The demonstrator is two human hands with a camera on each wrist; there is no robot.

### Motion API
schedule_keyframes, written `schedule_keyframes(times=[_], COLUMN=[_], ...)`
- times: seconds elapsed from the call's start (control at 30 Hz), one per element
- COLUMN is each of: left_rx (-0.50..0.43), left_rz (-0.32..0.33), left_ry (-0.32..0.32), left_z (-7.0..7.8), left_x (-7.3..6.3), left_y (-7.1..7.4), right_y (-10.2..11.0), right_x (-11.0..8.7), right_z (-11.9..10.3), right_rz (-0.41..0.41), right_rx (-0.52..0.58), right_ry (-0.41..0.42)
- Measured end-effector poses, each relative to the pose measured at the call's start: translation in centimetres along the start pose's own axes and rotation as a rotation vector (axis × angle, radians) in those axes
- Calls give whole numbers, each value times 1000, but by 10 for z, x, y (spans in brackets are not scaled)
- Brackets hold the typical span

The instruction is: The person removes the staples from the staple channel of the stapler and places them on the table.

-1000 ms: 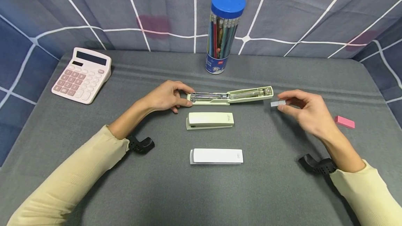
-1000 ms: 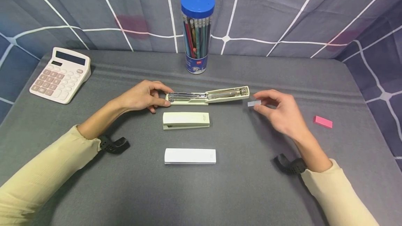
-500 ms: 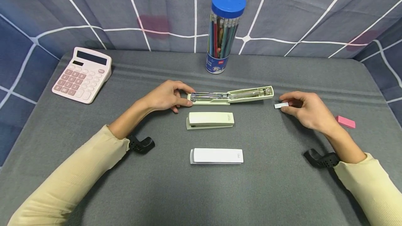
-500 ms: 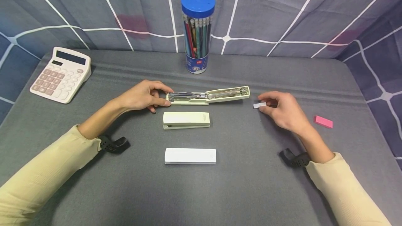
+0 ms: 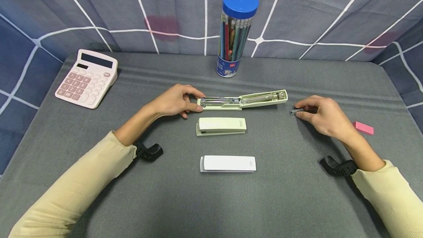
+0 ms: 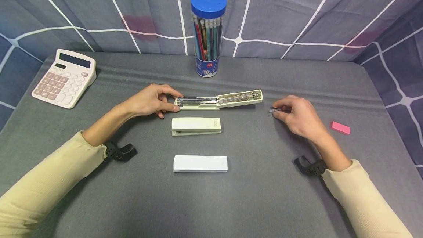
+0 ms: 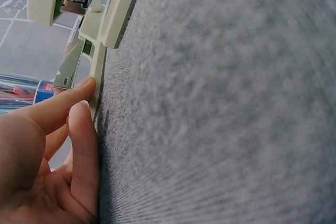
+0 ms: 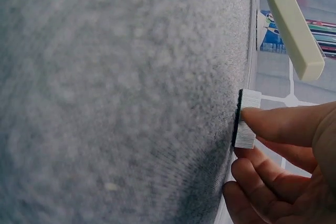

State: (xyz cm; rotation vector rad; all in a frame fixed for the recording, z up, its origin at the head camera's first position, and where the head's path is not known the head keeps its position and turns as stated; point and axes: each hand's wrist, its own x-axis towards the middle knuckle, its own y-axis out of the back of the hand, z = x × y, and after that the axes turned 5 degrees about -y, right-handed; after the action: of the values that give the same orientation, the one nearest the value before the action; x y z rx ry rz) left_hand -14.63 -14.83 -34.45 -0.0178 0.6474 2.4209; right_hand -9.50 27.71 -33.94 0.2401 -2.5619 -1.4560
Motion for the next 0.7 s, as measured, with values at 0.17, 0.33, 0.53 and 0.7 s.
schedule_keyframes(times=[0.17, 0.33, 0.53, 0.7], left_rx=[-3, -10, -11, -5], left_rz=[-1, 1, 1, 4], left_ry=[-4, 0, 1, -10], left_z=[1, 2, 1, 1], left_x=[0, -1, 0, 0], left_y=[0, 0, 0, 0], right_y=[0, 1, 2, 3], right_x=[1, 1, 1, 1], right_z=[0, 0, -1, 0], right_rz=[6, 0, -13, -19], right_rx=[-25, -42, -59, -60], right_ry=[10, 11, 8, 18])
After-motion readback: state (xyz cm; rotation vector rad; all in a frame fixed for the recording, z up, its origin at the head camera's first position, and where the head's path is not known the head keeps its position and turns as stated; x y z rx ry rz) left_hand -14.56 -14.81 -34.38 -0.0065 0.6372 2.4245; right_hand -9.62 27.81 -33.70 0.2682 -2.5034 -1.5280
